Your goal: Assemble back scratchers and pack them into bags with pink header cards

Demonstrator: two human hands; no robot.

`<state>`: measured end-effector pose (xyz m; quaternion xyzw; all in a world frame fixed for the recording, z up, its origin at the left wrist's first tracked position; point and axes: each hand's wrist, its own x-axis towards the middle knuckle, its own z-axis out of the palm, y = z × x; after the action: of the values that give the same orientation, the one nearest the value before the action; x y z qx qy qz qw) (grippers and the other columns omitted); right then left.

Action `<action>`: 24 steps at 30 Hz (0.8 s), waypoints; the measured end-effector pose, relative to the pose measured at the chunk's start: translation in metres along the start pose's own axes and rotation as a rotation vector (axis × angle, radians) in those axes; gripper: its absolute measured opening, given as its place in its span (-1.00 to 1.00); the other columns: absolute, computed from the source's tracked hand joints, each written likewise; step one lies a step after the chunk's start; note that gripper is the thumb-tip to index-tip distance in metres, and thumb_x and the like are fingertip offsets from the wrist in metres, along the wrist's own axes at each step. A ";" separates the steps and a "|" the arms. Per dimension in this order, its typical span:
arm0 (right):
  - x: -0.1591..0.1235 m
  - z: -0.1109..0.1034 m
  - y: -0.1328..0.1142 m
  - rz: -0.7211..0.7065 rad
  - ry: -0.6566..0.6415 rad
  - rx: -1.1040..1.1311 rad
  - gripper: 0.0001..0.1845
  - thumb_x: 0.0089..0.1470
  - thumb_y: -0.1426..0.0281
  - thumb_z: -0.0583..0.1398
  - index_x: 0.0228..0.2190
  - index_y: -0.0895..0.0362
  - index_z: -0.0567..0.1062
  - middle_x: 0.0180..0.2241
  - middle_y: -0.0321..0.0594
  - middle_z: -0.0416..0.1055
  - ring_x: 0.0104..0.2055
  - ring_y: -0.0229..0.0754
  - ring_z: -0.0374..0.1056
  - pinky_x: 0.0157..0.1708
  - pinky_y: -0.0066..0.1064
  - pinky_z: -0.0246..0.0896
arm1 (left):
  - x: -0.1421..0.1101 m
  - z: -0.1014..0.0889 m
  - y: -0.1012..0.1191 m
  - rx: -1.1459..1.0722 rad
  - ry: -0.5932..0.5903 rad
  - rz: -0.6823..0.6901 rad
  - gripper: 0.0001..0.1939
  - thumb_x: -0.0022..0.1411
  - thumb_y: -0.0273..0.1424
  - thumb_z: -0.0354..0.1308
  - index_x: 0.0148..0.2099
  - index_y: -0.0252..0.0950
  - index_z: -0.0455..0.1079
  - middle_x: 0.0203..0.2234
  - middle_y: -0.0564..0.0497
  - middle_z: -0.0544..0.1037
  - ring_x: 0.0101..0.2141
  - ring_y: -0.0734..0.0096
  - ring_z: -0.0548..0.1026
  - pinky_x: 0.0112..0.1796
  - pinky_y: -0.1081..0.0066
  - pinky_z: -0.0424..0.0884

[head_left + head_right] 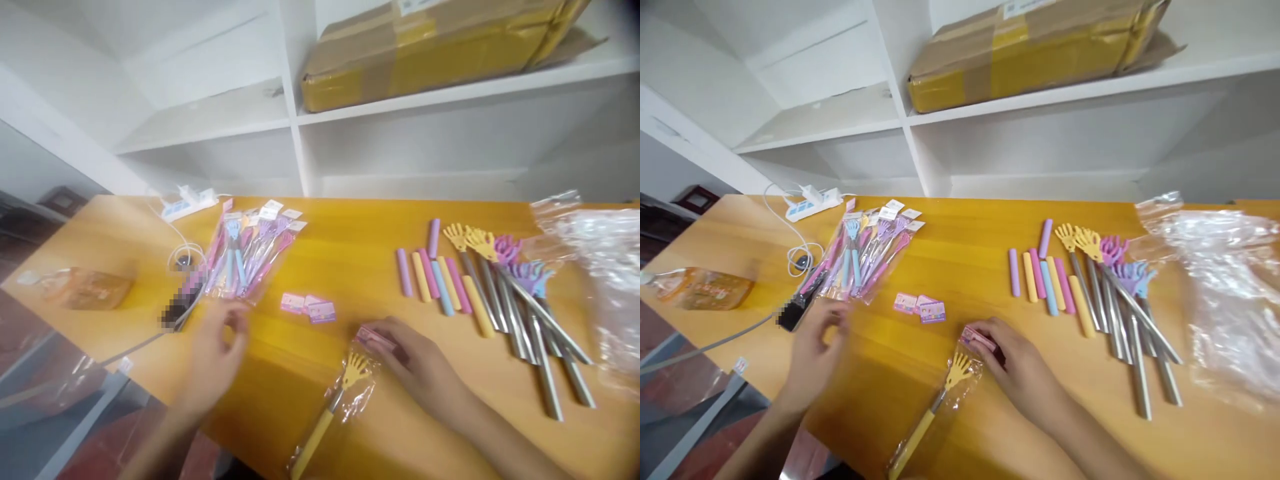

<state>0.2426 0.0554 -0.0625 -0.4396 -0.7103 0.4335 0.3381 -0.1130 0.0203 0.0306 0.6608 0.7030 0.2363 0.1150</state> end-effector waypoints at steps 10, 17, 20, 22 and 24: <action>-0.002 0.002 0.001 -0.003 -0.002 -0.029 -0.74 0.45 0.15 0.16 0.00 -0.03 0.56 -0.12 -0.13 0.61 -0.16 -0.03 0.57 -0.20 -0.22 0.52 | 0.027 -0.039 -0.170 0.491 0.040 -0.265 -0.21 0.35 -0.06 0.07 0.39 -0.55 0.14 0.21 -0.46 0.42 0.27 -0.27 0.37 0.31 -0.08 0.24; -0.001 0.001 -0.004 -0.005 0.005 -0.047 -0.71 0.46 0.14 0.14 0.00 0.00 0.56 -0.11 -0.10 0.62 -0.15 -0.03 0.57 -0.21 -0.22 0.52 | 0.065 -0.041 -0.180 0.497 -0.010 -0.194 -0.22 0.32 0.00 0.14 0.41 -0.34 0.19 0.19 -0.31 0.48 0.22 -0.17 0.42 0.22 0.03 0.34; -0.001 0.000 -0.005 0.023 -0.019 -0.060 -0.72 0.46 0.13 0.14 0.00 -0.03 0.56 -0.10 -0.16 0.61 -0.13 -0.07 0.57 -0.18 -0.25 0.50 | 0.072 -0.036 -0.193 0.504 0.042 -0.204 -0.19 0.29 0.06 0.17 0.39 -0.35 0.23 0.14 -0.32 0.51 0.18 -0.22 0.44 0.21 -0.03 0.34; -0.001 0.000 -0.005 0.037 -0.032 -0.065 -0.72 0.46 0.13 0.14 0.01 -0.04 0.55 -0.08 -0.19 0.61 -0.11 -0.08 0.57 -0.14 -0.27 0.49 | 0.077 -0.033 -0.198 0.494 0.072 -0.171 -0.19 0.29 0.06 0.17 0.39 -0.34 0.24 0.15 -0.33 0.50 0.18 -0.23 0.44 0.21 -0.04 0.33; -0.002 0.000 -0.004 0.042 -0.035 -0.067 -0.71 0.46 0.12 0.13 0.02 -0.05 0.54 -0.07 -0.19 0.61 -0.10 -0.09 0.56 -0.14 -0.28 0.48 | 0.081 -0.032 -0.198 0.473 0.064 -0.110 -0.24 0.32 0.04 0.15 0.38 -0.33 0.26 0.17 -0.33 0.50 0.17 -0.22 0.45 0.20 -0.04 0.34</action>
<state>0.2422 0.0531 -0.0588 -0.4578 -0.7209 0.4239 0.3016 -0.3090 0.0911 -0.0256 0.6221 0.7771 0.0793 -0.0526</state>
